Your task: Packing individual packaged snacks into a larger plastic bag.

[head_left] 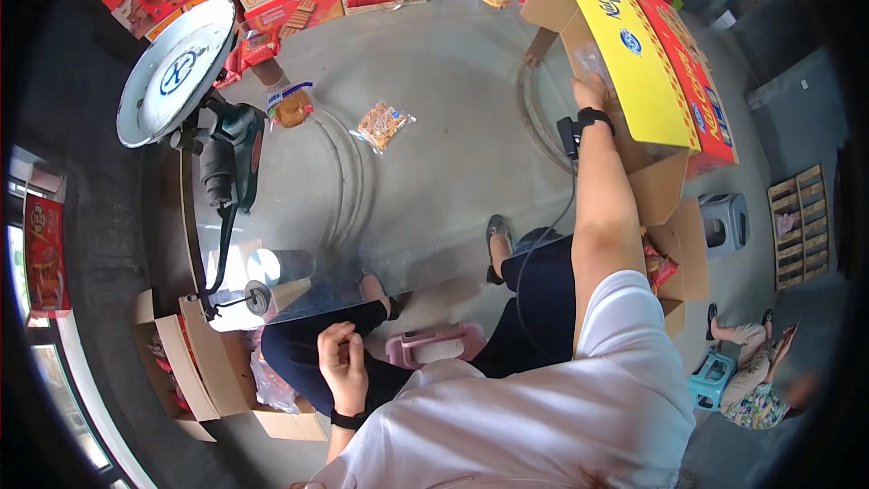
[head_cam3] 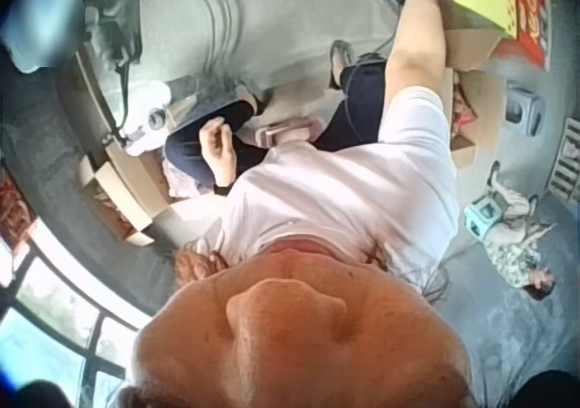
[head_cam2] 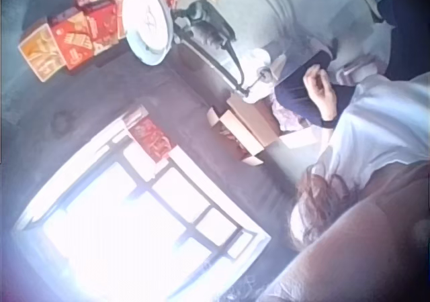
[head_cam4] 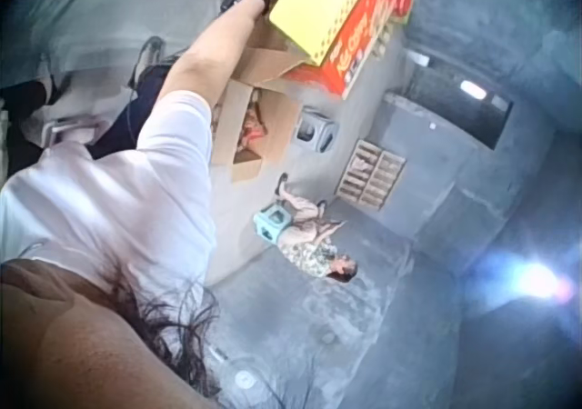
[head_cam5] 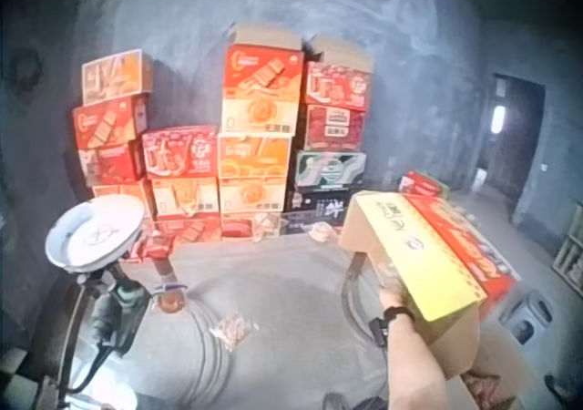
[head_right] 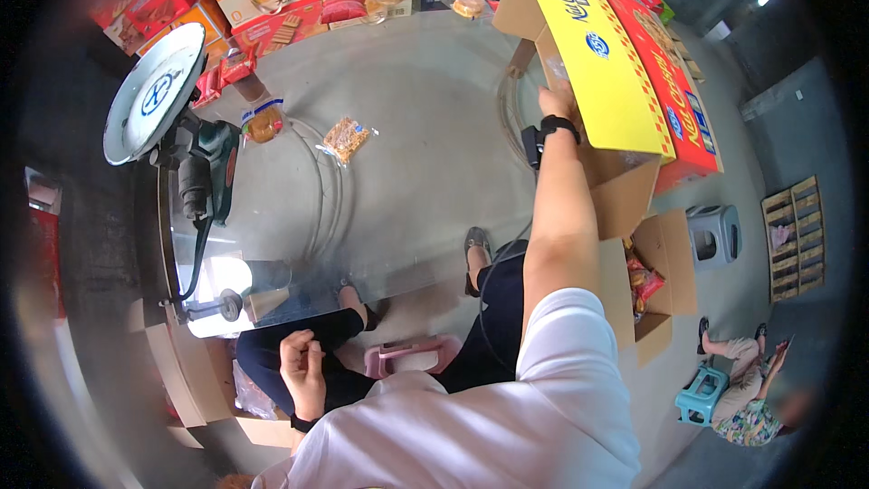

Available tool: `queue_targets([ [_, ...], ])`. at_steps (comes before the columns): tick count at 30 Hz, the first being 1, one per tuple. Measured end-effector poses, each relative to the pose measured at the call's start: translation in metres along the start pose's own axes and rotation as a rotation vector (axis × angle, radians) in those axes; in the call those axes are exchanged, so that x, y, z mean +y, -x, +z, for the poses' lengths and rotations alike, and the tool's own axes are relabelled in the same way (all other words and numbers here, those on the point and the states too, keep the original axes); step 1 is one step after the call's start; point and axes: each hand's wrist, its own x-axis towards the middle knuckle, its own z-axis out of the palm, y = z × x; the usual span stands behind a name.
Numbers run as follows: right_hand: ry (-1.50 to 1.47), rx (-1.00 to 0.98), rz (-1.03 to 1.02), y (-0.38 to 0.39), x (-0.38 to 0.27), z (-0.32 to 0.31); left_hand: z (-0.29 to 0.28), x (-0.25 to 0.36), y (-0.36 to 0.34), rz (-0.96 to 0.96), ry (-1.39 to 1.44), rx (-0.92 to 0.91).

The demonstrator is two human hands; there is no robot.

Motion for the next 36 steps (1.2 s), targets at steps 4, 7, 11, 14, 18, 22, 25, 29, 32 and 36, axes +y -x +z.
queue_targets([
  [4,0.022,-0.022,-0.018,-0.016,0.001,0.000,0.009,-0.005,-0.010,-0.030,-0.023,-0.034],
  [7,0.052,0.005,-0.094,-0.057,0.040,0.015,0.010,-0.003,-0.020,-0.035,-0.096,-0.051],
  [11,0.059,0.131,-0.233,-0.057,0.052,0.021,0.007,-0.014,-0.022,-0.082,-0.096,-0.021],
  [14,-0.502,0.358,-0.175,-0.058,0.069,0.013,0.017,-0.016,-0.033,-0.044,-0.078,-0.048],
  [18,-0.994,0.292,-0.265,0.100,-0.039,-0.012,0.023,-0.018,-0.037,-0.036,-0.036,-0.044],
  [22,-0.665,0.064,-0.503,0.180,-0.006,-0.020,0.045,0.024,-0.054,-0.135,0.286,-0.153],
  [25,-0.668,-0.133,-0.686,0.259,-0.013,-0.023,0.046,0.019,-0.062,-0.273,0.449,-0.216],
  [29,-0.740,-0.396,-0.652,0.336,-0.007,-0.046,0.065,0.033,-0.074,-0.500,0.820,-0.338],
  [32,-0.682,-0.633,-0.916,0.377,-0.014,-0.072,0.076,0.037,-0.082,-0.504,1.048,-0.494],
  [36,-0.734,-0.927,-0.794,0.389,-0.008,-0.095,0.075,0.021,-0.067,-0.393,0.916,-0.299],
])
